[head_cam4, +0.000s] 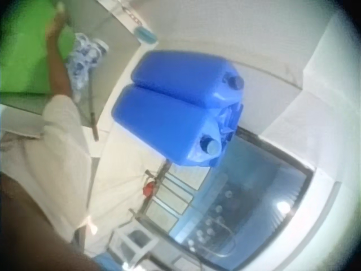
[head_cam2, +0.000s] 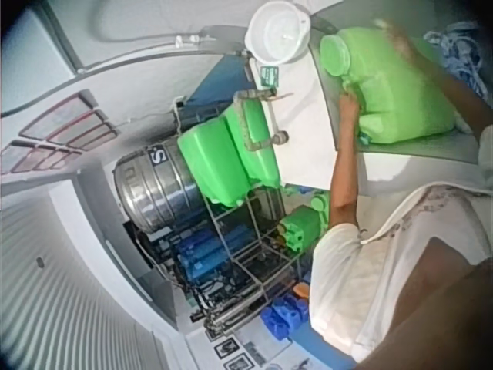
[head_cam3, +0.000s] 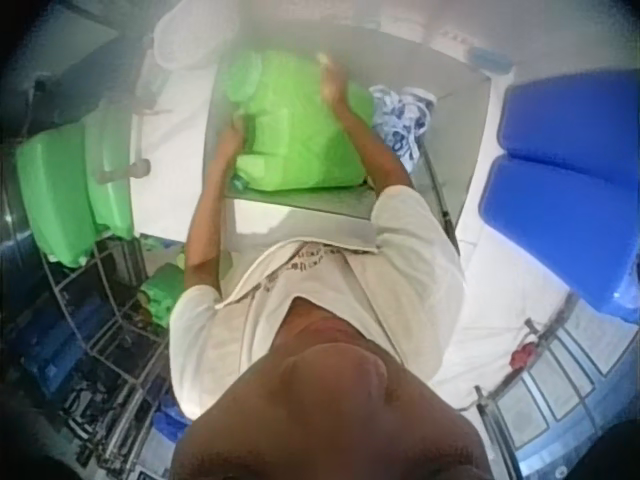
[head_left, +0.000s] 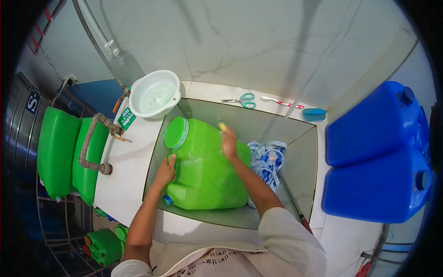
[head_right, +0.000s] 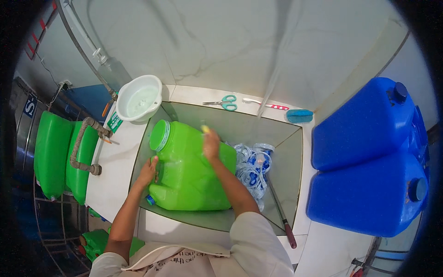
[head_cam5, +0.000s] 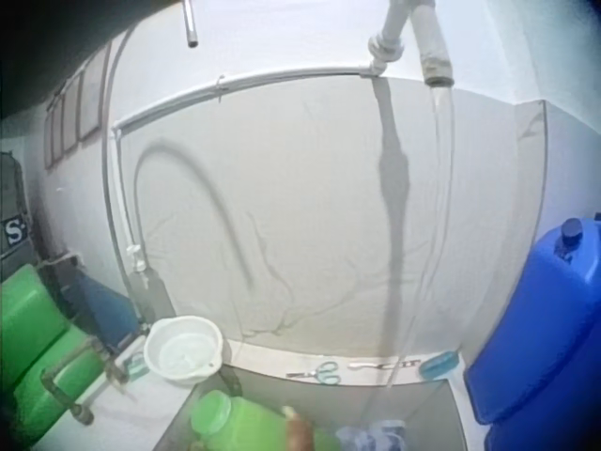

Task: The person fills blue plastic jerrycans with water from a tap, then applies a plastic seal strip around the cap and uses a heat gun to shrink and secure it. The person also scrubs a green jerrycan with a sponge and cuts a plastic seal strip with scissors.

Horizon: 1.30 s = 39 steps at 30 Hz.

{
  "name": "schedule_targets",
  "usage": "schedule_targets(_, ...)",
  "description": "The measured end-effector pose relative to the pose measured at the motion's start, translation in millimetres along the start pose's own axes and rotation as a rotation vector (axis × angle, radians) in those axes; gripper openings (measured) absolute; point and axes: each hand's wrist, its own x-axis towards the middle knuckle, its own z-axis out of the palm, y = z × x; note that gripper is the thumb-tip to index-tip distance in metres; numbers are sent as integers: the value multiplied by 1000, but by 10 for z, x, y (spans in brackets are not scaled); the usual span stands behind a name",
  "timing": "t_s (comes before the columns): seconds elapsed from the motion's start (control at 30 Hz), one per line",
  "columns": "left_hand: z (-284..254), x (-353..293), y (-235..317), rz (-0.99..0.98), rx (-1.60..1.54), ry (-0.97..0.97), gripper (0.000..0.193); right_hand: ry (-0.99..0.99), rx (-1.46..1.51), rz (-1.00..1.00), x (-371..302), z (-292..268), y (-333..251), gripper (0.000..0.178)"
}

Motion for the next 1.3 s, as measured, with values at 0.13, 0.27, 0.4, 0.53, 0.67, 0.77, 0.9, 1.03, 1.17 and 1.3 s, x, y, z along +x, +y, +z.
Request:
schedule_targets(0.13, 17, 49, -81, -94, 1, 51, 61, -292, -387, 622, -1212, -704, 663, 51)
schedule_targets(0.27, -43, 11, -163, -66, 2, 92, 60, -257, -237, 580, -2015, -427, -352, 61)
schedule_targets(0.4, -4, 35, -85, -62, 33, 83, 60, -312, -450, -99, -954, -332, 105, 38)
schedule_targets(0.53, 5, 39, -59, -42, 109, 135, 60, -281, -110, 596, -1030, -642, 654, 27)
schedule_targets(0.67, 32, 90, -155, -18, 120, 145, 59, -43, -372, 0, -1293, -507, 629, 26)
schedule_targets(0.77, 27, 51, -146, -14, 64, 94, 58, -277, -329, 486, -934, -717, 681, 30)
schedule_targets(0.9, -62, 145, -380, -34, 142, 170, 56, -419, -247, 522, -885, -638, 488, 33)
schedule_targets(1.03, 38, 56, -134, -30, 57, 108, 57, -430, -306, 600, -857, -812, 680, 36)
schedule_targets(1.17, 41, 6, -225, -51, 73, 187, 50, -440, -236, 546, -940, -753, 575, 38)
schedule_targets(1.3, 24, 109, -207, -22, 96, 141, 58, -395, -259, 562, -960, -828, 761, 39)
